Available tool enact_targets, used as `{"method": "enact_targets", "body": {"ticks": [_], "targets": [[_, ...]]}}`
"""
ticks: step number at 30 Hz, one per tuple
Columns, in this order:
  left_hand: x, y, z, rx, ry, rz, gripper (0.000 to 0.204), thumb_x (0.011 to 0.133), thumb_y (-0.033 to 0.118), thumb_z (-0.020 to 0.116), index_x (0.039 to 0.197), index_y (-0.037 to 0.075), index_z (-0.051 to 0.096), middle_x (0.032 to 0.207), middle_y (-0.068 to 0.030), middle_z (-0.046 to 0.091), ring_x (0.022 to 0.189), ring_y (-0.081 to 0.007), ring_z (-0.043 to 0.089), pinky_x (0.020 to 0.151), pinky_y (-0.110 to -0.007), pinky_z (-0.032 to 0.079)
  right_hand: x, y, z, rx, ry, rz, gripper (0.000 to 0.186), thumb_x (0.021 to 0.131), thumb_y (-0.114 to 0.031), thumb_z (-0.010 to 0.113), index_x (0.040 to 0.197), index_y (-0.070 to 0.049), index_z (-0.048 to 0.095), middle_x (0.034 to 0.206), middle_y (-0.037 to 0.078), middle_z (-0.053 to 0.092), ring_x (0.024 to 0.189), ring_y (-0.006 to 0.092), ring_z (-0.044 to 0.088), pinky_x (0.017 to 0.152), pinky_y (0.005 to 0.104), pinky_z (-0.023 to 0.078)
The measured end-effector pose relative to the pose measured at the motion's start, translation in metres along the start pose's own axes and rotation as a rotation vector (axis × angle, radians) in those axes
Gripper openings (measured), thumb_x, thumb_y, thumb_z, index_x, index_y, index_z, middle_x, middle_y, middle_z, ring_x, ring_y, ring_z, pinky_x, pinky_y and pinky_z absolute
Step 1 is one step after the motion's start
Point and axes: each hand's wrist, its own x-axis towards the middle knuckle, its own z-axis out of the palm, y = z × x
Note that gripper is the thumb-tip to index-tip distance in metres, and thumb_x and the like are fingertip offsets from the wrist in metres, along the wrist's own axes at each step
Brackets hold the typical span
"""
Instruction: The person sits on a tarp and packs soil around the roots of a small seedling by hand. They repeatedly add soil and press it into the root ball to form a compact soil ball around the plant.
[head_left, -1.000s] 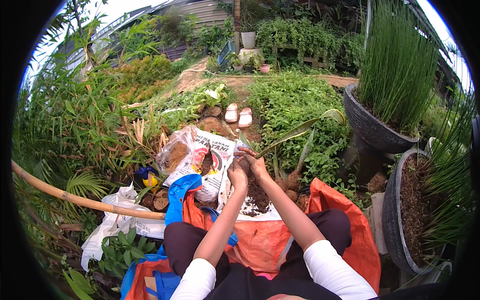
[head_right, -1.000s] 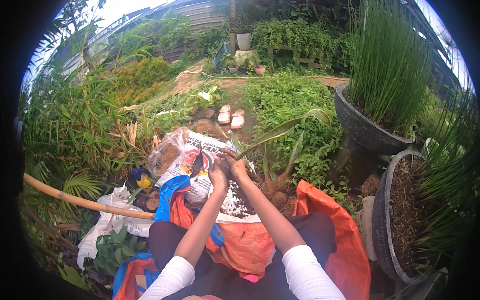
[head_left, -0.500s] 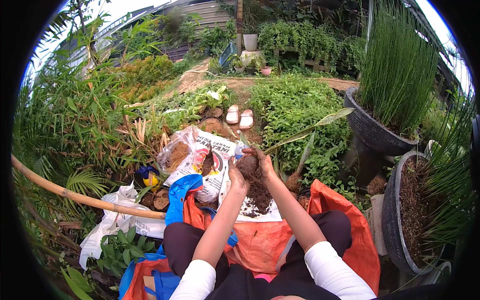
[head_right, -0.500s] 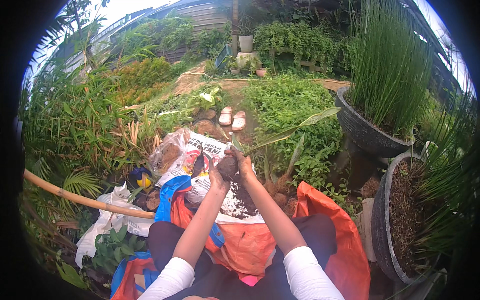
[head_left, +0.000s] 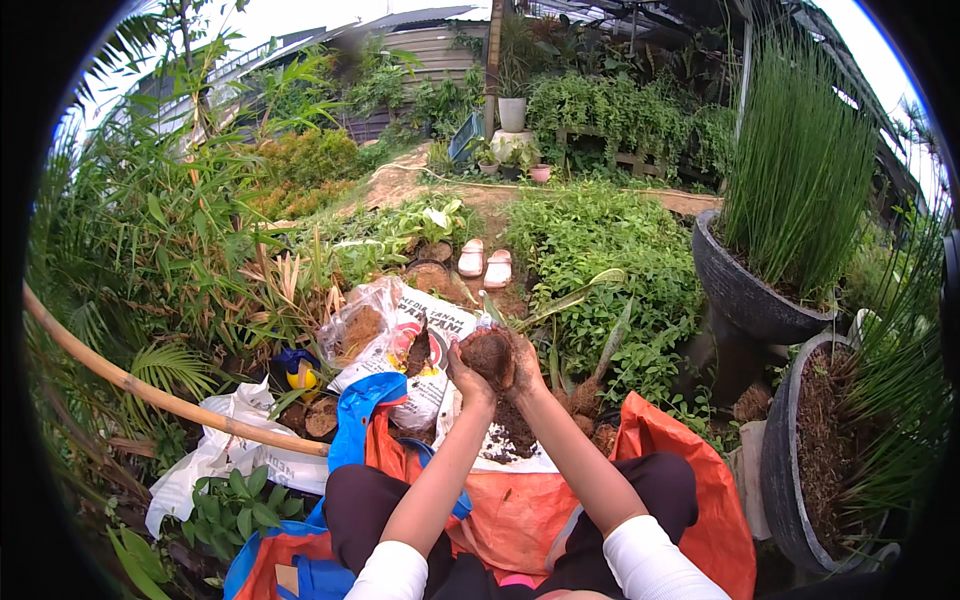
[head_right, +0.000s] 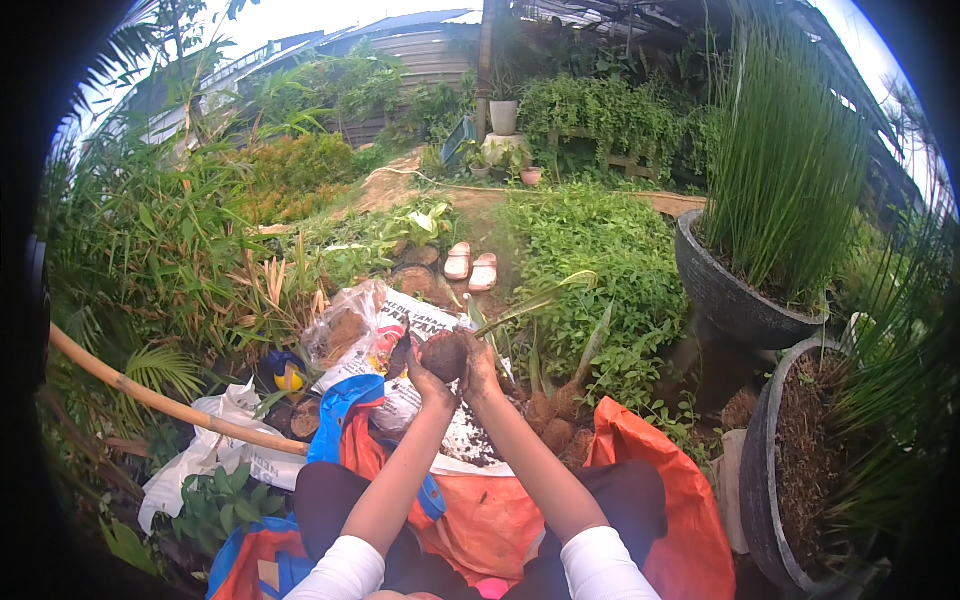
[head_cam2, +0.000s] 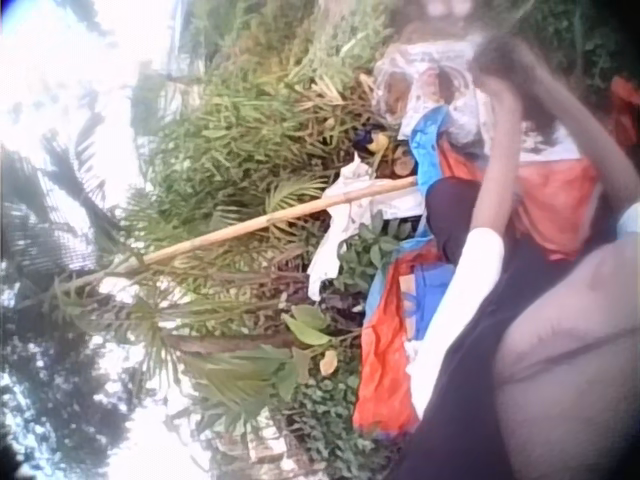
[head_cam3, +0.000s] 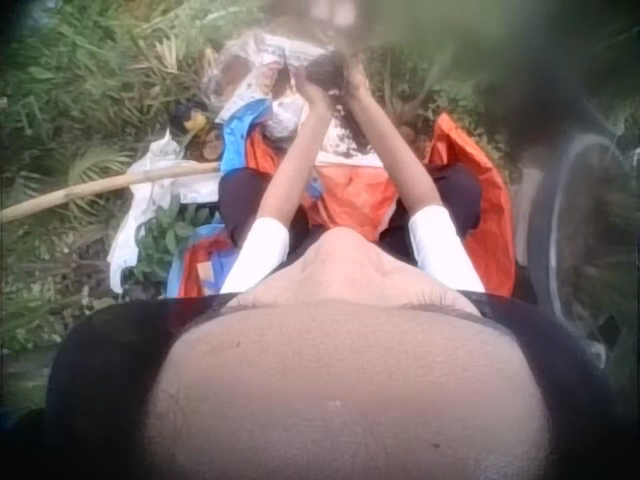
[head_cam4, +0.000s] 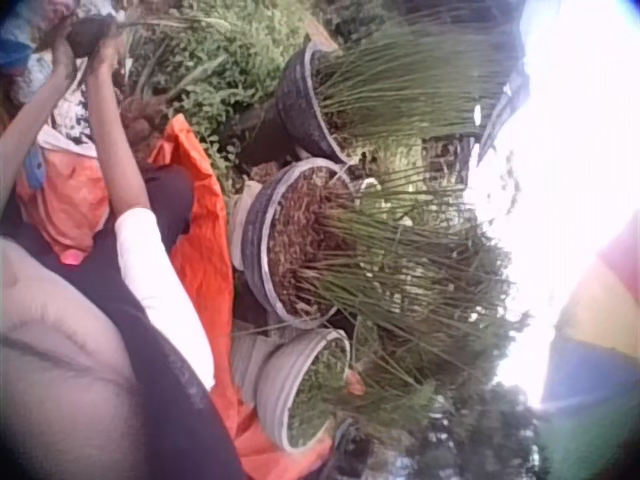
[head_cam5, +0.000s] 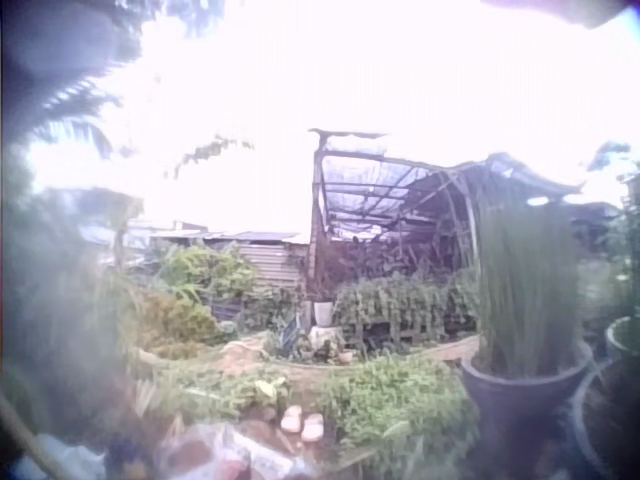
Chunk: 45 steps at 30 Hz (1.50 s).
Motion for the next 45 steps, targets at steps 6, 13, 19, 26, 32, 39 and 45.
{"method": "enact_targets", "body": {"ticks": [6, 13, 19, 26, 32, 39, 45], "targets": [[-0.024, -0.015, 0.001, 0.576, -0.207, 0.505, 0.032, 0.086, 0.023, 0.042, 0.098, -0.003, 0.058, 0.098, -0.0112, 0.059, 0.093, -0.0199, 0.054, 0.088, -0.030, 0.036, -0.003, -0.017, 0.008, 0.043, -0.030, -0.094, 0.016, 0.079, 0.003, 0.048, 0.094, 0.002, 0.046, 0.088, 0.012, 0.056, 0.060, 0.0089, 0.051, 0.052, 0.0177, 0.043], [-0.014, 0.002, 0.015, 0.336, -0.173, 0.177, 0.035, 0.083, 0.033, 0.051, 0.102, 0.005, 0.057, 0.100, -0.0076, 0.057, 0.090, -0.0182, 0.055, 0.083, -0.033, 0.041, -0.010, -0.030, 0.009, -0.197, -0.140, -0.127, 0.033, 0.083, -0.012, 0.049, 0.113, -0.002, 0.042, 0.101, 0.009, 0.055, 0.083, 0.0144, 0.054, 0.077, 0.0274, 0.042], [-0.015, 0.017, 0.021, 0.149, -0.177, -0.140, 0.032, 0.080, 0.030, 0.056, 0.102, 0.007, 0.055, 0.098, -0.0038, 0.057, 0.090, -0.0147, 0.055, 0.080, -0.029, 0.042, -0.013, -0.030, 0.007, -0.455, -0.193, -0.295, 0.025, 0.084, -0.020, 0.053, 0.102, -0.002, 0.053, 0.092, 0.001, 0.056, 0.083, 0.0082, 0.051, 0.074, 0.0214, 0.040], [-0.017, -0.002, 0.009, 0.063, -0.136, -0.132, 0.028, 0.087, 0.023, 0.048, 0.108, 0.005, 0.052, 0.103, -0.0048, 0.056, 0.094, -0.0157, 0.054, 0.081, -0.029, 0.044, -0.015, -0.016, 0.005, -0.507, -0.171, -0.328, 0.025, 0.085, -0.020, 0.050, 0.103, -0.002, 0.056, 0.083, 0.000, 0.056, 0.074, 0.0064, 0.050, 0.067, 0.0211, 0.042], [-0.014, -0.001, 0.009, 0.227, -0.183, -0.125, 0.035, 0.090, 0.031, 0.040, 0.110, 0.004, 0.046, 0.109, -0.0081, 0.051, 0.099, -0.0181, 0.050, 0.086, -0.032, 0.040, -0.031, -0.039, 0.025, -0.344, -0.095, -0.178, 0.024, 0.083, -0.017, 0.054, 0.101, -0.002, 0.056, 0.087, 0.005, 0.059, 0.078, 0.0108, 0.054, 0.071, 0.0228, 0.044], [-0.002, -0.023, -0.004, 0.326, -0.204, 0.055, 0.042, 0.089, 0.038, 0.040, 0.114, 0.005, 0.040, 0.109, -0.0077, 0.047, 0.102, -0.0171, 0.045, 0.089, -0.032, 0.035, -0.020, -0.014, 0.005, -0.427, -0.065, -0.475, 0.031, 0.076, -0.018, 0.063, 0.096, 0.002, 0.052, 0.088, 0.008, 0.056, 0.080, 0.0117, 0.052, 0.074, 0.0243, 0.042], [-0.017, 0.007, 0.014, 0.293, -0.190, -0.241, 0.042, 0.087, 0.039, 0.043, 0.113, 0.006, 0.043, 0.110, -0.0079, 0.047, 0.101, -0.0183, 0.045, 0.085, -0.032, 0.037, -0.021, -0.040, 0.011, -1.228, 0.227, -0.558, 0.035, 0.080, -0.017, 0.058, 0.103, 0.008, 0.049, 0.095, 0.011, 0.059, 0.083, 0.0115, 0.053, 0.076, 0.0232, 0.042]]}}
